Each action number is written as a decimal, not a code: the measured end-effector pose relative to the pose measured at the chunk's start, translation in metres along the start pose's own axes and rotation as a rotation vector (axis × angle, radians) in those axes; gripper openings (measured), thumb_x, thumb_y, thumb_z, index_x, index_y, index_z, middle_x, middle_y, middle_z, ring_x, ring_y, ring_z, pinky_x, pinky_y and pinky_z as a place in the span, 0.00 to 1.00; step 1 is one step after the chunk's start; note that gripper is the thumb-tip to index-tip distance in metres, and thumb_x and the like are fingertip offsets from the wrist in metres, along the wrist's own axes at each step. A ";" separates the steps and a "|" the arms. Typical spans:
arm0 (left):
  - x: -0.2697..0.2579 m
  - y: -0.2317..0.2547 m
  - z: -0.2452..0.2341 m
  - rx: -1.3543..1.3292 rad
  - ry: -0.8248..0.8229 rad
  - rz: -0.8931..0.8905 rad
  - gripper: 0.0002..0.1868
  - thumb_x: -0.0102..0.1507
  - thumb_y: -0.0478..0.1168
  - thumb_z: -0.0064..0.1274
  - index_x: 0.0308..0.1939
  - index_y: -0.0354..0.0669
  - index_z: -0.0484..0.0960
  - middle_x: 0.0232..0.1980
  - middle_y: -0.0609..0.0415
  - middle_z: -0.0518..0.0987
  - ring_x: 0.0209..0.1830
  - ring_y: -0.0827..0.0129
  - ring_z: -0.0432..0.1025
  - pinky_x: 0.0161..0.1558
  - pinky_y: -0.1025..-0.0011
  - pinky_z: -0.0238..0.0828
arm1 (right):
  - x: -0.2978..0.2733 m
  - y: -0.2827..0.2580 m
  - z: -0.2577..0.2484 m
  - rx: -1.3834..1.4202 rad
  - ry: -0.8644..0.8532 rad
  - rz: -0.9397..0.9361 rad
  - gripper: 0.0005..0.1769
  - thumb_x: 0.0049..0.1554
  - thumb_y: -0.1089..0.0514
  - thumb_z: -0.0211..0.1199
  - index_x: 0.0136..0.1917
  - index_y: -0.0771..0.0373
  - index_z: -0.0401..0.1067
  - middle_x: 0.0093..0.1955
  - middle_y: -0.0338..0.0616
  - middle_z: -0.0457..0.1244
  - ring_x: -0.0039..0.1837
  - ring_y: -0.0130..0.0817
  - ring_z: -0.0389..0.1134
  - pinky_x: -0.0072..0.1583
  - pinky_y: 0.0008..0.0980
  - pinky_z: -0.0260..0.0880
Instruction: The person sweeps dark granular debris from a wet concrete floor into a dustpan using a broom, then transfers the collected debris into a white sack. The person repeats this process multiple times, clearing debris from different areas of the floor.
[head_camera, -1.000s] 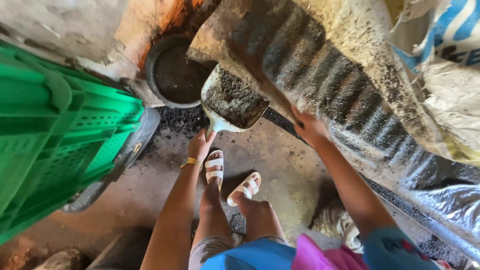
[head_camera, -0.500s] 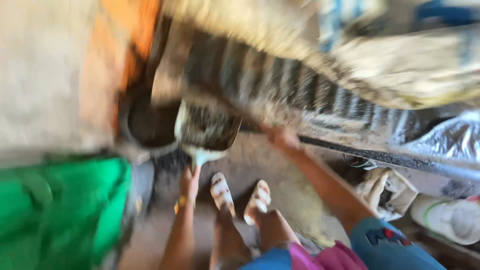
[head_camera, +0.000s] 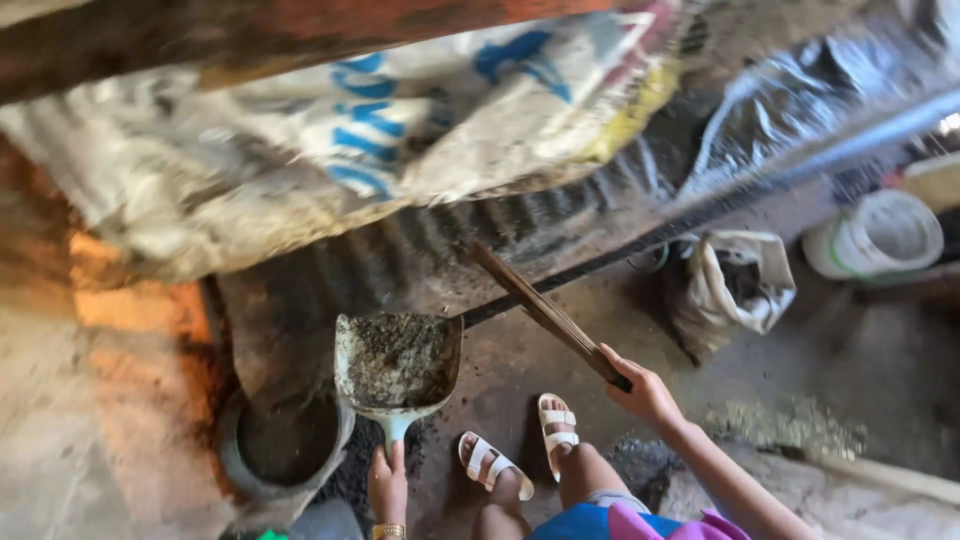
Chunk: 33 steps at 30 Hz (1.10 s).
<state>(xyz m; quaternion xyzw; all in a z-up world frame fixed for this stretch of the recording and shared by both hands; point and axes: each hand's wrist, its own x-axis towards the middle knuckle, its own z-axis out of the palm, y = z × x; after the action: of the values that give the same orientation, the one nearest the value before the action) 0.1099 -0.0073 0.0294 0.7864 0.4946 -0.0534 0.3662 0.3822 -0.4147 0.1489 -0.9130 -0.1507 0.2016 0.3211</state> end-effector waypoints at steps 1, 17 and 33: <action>0.004 0.016 0.002 0.022 -0.017 0.030 0.24 0.68 0.61 0.42 0.47 0.45 0.79 0.39 0.39 0.84 0.42 0.41 0.77 0.40 0.49 0.66 | -0.014 0.012 -0.001 0.016 0.026 0.027 0.44 0.50 0.57 0.66 0.79 0.41 0.60 0.66 0.34 0.70 0.58 0.26 0.72 0.56 0.27 0.68; -0.017 0.289 0.206 0.349 -0.418 0.609 0.35 0.69 0.64 0.42 0.66 0.40 0.75 0.54 0.39 0.82 0.56 0.46 0.76 0.54 0.50 0.73 | -0.156 0.184 -0.065 0.308 0.566 0.600 0.39 0.52 0.53 0.69 0.76 0.45 0.65 0.68 0.46 0.67 0.68 0.41 0.68 0.65 0.39 0.67; -0.100 0.525 0.476 0.685 -0.693 0.847 0.27 0.68 0.66 0.46 0.45 0.46 0.79 0.44 0.40 0.84 0.52 0.45 0.79 0.50 0.48 0.76 | -0.167 0.303 -0.131 0.664 0.815 1.143 0.34 0.53 0.49 0.70 0.73 0.39 0.70 0.66 0.51 0.67 0.68 0.49 0.66 0.64 0.43 0.71</action>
<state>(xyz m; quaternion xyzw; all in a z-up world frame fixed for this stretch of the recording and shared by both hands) 0.6213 -0.5078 0.0033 0.9231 -0.0504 -0.3098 0.2223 0.3412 -0.7781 0.0910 -0.7070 0.5419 0.0186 0.4539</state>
